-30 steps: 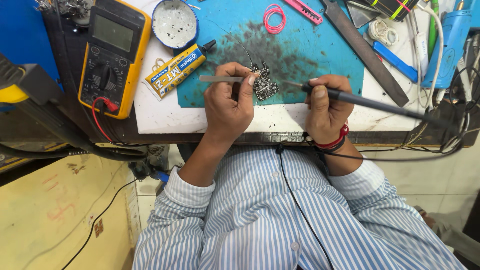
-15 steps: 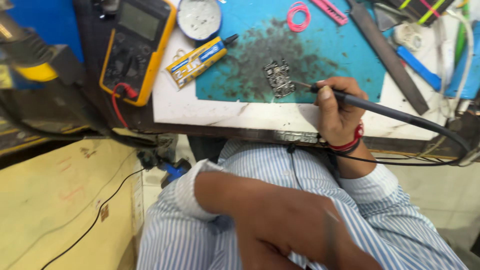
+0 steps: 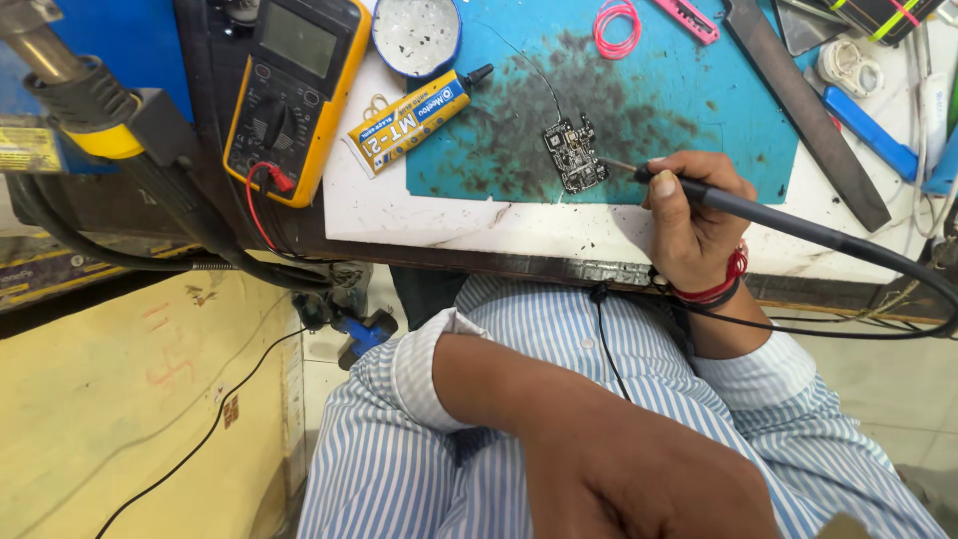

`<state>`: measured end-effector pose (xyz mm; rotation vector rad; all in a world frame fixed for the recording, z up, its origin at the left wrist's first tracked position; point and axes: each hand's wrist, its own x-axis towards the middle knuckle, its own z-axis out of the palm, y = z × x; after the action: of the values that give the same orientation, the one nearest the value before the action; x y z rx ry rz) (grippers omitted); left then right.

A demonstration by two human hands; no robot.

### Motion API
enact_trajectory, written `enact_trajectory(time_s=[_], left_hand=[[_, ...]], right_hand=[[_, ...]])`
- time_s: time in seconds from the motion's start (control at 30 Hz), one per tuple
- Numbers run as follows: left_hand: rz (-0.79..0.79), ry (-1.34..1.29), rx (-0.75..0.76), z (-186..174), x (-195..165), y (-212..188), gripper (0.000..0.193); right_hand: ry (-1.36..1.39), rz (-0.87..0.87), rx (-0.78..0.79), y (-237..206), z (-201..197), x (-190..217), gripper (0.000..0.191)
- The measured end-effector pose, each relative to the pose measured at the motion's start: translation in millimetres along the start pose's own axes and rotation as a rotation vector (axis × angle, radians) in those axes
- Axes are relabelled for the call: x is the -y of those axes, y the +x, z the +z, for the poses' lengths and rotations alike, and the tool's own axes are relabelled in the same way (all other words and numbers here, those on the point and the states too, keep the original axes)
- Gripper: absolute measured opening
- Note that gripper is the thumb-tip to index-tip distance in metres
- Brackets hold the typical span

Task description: The person uses a soldering iron and tweezers to apply solder to multiple points on a small circuit board. They repeatedly heat and reflow solder joints while holding the board steady with the tweezers.

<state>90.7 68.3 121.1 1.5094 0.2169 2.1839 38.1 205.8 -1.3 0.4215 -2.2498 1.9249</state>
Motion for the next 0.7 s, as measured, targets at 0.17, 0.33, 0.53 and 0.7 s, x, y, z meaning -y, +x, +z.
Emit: enact_trajectory(time_s=[0.17, 0.33, 0.53, 0.7], left_hand=[[0.015, -0.034, 0.000, 3, 0, -1, 0.048], [-0.055, -0.057, -0.029, 5, -5, -2, 0.050], [-0.016, -0.083, -0.027, 3, -4, 1, 0.053], [0.045, -0.071, -0.002, 1, -7, 1, 0.054]], right_hand=[[-0.032, -0.003, -0.012, 1, -2, 0, 0.011], [-0.036, -0.016, 0.003, 3, -4, 1, 0.011], [-0.031, 0.006, 0.007, 3, -1, 1, 0.012], [-0.049, 0.011, 0.009, 4, -2, 1, 0.012]])
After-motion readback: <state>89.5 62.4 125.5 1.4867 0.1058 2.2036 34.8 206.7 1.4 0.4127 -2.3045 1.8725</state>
